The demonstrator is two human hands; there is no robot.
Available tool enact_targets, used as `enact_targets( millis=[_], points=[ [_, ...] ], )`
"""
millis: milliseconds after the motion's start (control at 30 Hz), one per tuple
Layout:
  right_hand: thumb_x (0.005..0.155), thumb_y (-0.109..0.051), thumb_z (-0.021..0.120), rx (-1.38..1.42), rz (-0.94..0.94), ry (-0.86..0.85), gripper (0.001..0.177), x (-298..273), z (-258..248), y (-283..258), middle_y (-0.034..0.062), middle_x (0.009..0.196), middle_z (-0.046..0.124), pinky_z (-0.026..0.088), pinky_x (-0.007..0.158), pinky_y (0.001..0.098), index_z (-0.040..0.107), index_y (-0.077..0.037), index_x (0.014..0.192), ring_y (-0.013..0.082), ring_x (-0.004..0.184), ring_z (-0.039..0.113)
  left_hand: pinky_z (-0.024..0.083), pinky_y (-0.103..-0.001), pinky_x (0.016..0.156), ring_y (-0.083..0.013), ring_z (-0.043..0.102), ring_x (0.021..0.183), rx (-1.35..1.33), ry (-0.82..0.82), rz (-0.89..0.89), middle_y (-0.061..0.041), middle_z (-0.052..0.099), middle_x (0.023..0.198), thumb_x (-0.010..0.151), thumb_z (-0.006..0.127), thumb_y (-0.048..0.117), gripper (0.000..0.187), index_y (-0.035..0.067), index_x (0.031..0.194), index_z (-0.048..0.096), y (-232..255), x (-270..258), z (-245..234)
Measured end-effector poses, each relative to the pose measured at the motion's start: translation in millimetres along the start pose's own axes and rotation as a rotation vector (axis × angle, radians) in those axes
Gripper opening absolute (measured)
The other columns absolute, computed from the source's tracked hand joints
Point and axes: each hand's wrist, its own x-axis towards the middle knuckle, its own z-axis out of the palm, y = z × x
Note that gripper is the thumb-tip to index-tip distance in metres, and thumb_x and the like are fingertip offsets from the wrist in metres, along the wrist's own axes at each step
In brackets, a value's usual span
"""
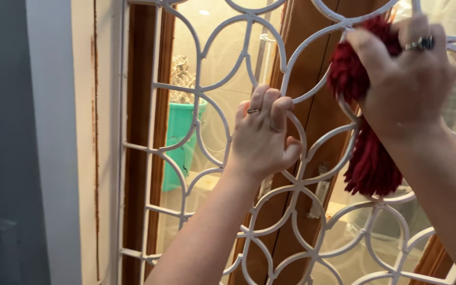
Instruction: The person wipes the white window frame and the attached metal security grille using a red duster. They clean the vertical sides, top, and bottom edges of the frame, then move to the grille bars, wiping them individually.
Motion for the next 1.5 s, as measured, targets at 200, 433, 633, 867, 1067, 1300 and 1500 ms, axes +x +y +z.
enact_targets(
  millis=[200, 433, 633, 867, 1067, 1300, 1500],
  points=[
    [0.094, -0.015, 0.068, -0.04, 0.109, 0.122, 0.024, 64.1, 59.5, -31.9, 0.0107, 0.103, 0.061, 0.047, 0.071, 0.0447, 0.067, -0.006, 0.115, 0.032, 0.097, 0.06, 0.043, -0.049, 0.1, -0.0313, 0.05, 0.131, -0.066, -0.038, -0.037, -0.009, 0.052, 0.122, 0.066, 0.058, 0.024, 0.058, 0.011, 0.12, 0.042, -2.0, -3.5, -2.7],
    [0.098, -0.069, 0.055, 0.04, 0.411, -0.415, 0.068, 101.2, 53.2, -85.9, 0.0157, 0.079, 0.072, 0.035, 0.105, 0.0643, 0.073, -0.003, 0.102, 0.0344, 0.077, 0.07, 0.045, -0.051, 0.099, -0.0349, 0.049, 0.136, -0.182, -0.112, -0.025, -0.01, 0.053, 0.124, 0.067, 0.06, 0.023, 0.064, 0.012, 0.128, 0.045, -7.2, -3.7, -15.7],
    [0.086, -0.085, 0.051, 0.017, 0.379, -0.742, 0.078, 119.6, 55.8, -69.7, 0.0133, 0.071, 0.071, 0.045, 0.085, 0.0498, 0.076, -0.011, 0.085, 0.033, 0.072, 0.07, 0.04, -0.057, 0.106, -0.0343, 0.043, 0.145, -0.183, -0.258, 0.057, -0.014, 0.052, 0.138, 0.072, 0.06, 0.026, 0.067, 0.01, 0.135, 0.045, -24.0, -0.7, -27.8],
    [0.102, -0.062, 0.052, 0.014, 0.335, -0.582, 0.058, 105.9, 62.6, -69.5, 0.01, 0.07, 0.068, 0.047, 0.086, 0.0488, 0.071, -0.013, 0.077, 0.0326, 0.068, 0.067, 0.014, -0.076, 0.121, -0.0404, 0.021, 0.158, 0.101, -0.165, 0.151, -0.019, 0.033, 0.159, 0.083, 0.064, 0.039, 0.062, 0.018, 0.137, 0.044, -59.8, -13.6, -54.7],
    [0.091, -0.022, 0.07, 0.069, 0.173, -0.151, 0.018, 79.9, 52.0, -85.5, 0.0133, 0.086, 0.068, 0.05, 0.102, 0.0512, 0.068, -0.006, 0.098, 0.0325, 0.088, 0.067, 0.007, -0.072, 0.117, -0.0448, 0.008, 0.154, 0.248, -0.134, 0.027, -0.022, 0.025, 0.162, 0.084, 0.064, 0.053, 0.081, 0.013, 0.15, 0.037, -129.7, 4.0, -77.5],
    [0.106, -0.014, 0.075, -0.022, 0.139, 0.144, 0.03, 105.4, 52.3, -104.1, 0.0205, 0.106, 0.055, 0.046, 0.092, 0.0513, 0.058, 0.005, 0.122, 0.0397, 0.101, 0.053, 0.02, -0.068, 0.115, -0.0372, 0.041, 0.122, 0.304, -0.623, -0.117, -0.015, 0.046, 0.126, 0.097, 0.055, 0.07, 0.068, 0.009, 0.125, 0.049, -135.7, 0.1, -77.9],
    [0.097, -0.058, 0.069, 0.013, 0.577, -0.247, 0.06, 192.2, 121.2, -126.1, 0.0188, 0.1, 0.058, 0.049, 0.087, 0.0519, 0.059, 0.001, 0.109, 0.0378, 0.098, 0.058, 0.03, -0.054, 0.101, -0.0293, 0.048, 0.106, 0.205, -0.245, -0.02, -0.009, 0.053, 0.109, 0.089, 0.062, 0.062, 0.054, 0.013, 0.11, 0.057, -140.1, -5.1, -82.9]
  ],
)
